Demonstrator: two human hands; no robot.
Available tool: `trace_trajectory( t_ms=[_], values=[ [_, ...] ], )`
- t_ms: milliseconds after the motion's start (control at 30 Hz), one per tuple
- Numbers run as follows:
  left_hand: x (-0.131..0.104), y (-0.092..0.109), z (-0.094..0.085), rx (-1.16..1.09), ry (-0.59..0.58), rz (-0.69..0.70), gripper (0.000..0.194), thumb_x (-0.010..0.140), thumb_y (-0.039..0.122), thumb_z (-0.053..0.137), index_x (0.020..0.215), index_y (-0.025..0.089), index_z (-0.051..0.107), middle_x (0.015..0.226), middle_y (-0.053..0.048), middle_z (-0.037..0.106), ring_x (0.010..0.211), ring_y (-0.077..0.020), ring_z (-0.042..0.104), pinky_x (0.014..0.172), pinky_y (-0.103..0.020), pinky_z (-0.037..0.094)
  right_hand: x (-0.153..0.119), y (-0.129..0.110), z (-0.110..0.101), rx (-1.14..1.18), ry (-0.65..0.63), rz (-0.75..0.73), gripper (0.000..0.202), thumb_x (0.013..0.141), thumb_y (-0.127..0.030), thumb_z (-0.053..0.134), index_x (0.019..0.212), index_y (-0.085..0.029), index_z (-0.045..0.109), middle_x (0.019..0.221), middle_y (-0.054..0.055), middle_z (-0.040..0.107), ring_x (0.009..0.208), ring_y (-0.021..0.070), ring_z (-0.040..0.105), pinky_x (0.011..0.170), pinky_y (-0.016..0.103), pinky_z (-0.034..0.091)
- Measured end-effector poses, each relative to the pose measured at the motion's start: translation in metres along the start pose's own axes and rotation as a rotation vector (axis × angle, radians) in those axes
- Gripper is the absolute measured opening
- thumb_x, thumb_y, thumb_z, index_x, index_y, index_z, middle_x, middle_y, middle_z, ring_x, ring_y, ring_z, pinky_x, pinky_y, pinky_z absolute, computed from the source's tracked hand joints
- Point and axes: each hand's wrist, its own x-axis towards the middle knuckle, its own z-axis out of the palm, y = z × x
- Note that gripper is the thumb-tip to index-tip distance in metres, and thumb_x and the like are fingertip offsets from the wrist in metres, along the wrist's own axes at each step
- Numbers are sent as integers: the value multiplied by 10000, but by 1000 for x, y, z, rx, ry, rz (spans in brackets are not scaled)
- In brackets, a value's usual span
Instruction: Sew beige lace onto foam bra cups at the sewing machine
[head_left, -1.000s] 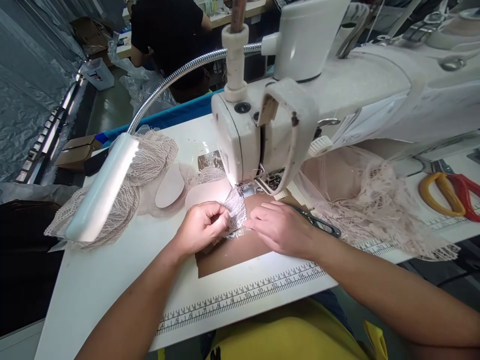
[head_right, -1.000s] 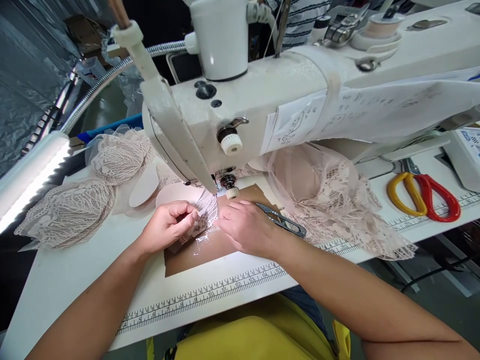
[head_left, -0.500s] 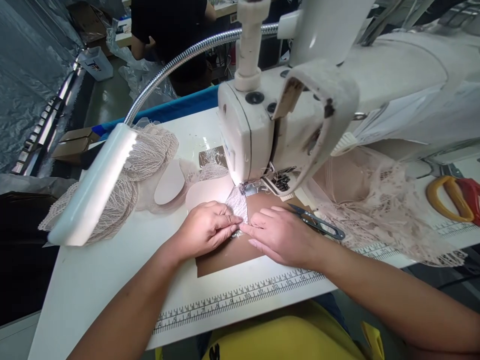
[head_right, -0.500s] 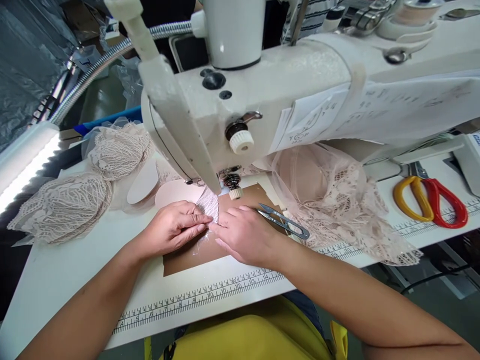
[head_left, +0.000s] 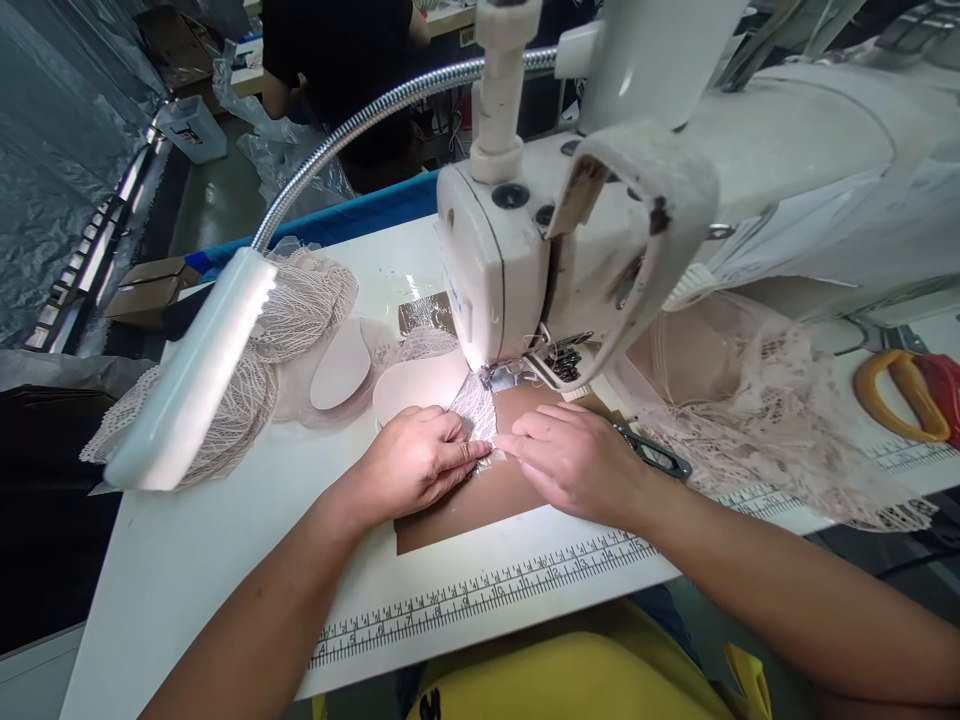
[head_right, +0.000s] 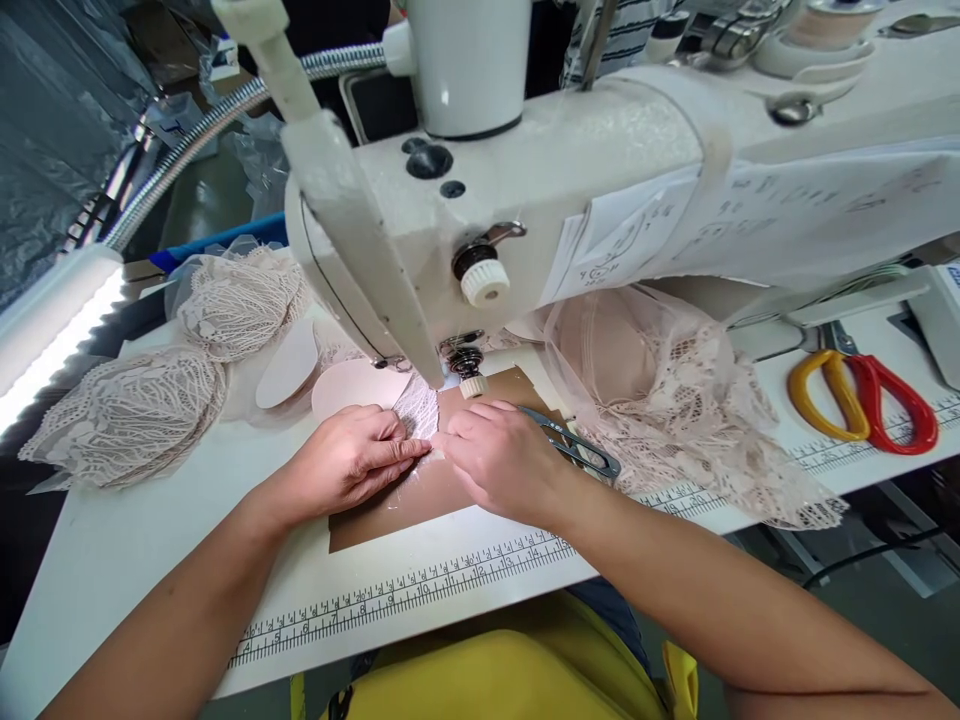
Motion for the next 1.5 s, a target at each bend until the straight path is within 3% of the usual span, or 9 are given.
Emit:
trace_trajectory(
  t_ms=[133, 300, 433, 733, 1100, 1333, 1500],
  values=[
    [-1, 1, -1, -6, -11, -13, 285, 932, 302, 457, 1121, 250, 664, 830, -57, 613, 753, -165, 548, 648, -294, 425, 2, -1, 1, -36, -62, -24, 215, 839, -113, 473, 937, -157, 660, 769, 47, 573, 719, 172, 425, 667, 295, 294],
    [6, 3, -1, -31, 116, -100, 315, 931, 250, 447, 1187, 158, 607, 1099, -115, 632, 896, -198, 554, 750, -320, 485, 1, -2, 0, -56, -56, -25, 161, 825, -117, 496, 849, -159, 650, 768, 47, 575, 723, 176, 418, 676, 303, 296],
    [16, 1, 5, 68, 101, -105, 323, 935, 243, 429, 1201, 150, 587, 1243, -124, 601, 930, -223, 555, 798, -375, 494, 0, -1, 1, -61, -24, -23, 153, 833, -124, 501, 820, -165, 648, 757, 41, 574, 729, 175, 424, 703, 311, 302],
    [18, -6, 10, 181, 29, -77, 340, 933, 230, 416, 1226, 141, 565, 1263, -135, 593, 912, -231, 562, 778, -388, 481, 1, 1, 3, -44, -40, 13, 165, 830, -121, 514, 894, -168, 659, 793, 43, 583, 758, 176, 442, 683, 306, 298],
    [18, -8, 6, 239, 9, -84, 361, 918, 209, 442, 1260, 179, 552, 1255, -113, 596, 886, -230, 520, 747, -369, 433, 10, 1, 5, -161, -50, 192, 261, 806, -60, 499, 983, -166, 657, 782, 47, 595, 695, 169, 440, 581, 311, 219],
    [19, -12, 5, 266, 3, -106, 344, 930, 205, 433, 1247, 200, 564, 1205, -104, 626, 947, -248, 520, 738, -379, 402, 20, -2, 4, -211, -124, 317, 361, 803, -75, 509, 1124, -168, 643, 880, 81, 665, 698, 191, 486, 561, 327, 241],
    [20, -12, 4, 269, 21, -163, 330, 918, 189, 445, 1220, 203, 576, 1165, -99, 639, 990, -257, 521, 739, -374, 393, 19, 0, 5, -230, -88, 308, 376, 821, -90, 501, 1152, -204, 639, 905, 59, 678, 782, 211, 520, 604, 328, 293]
  ],
)
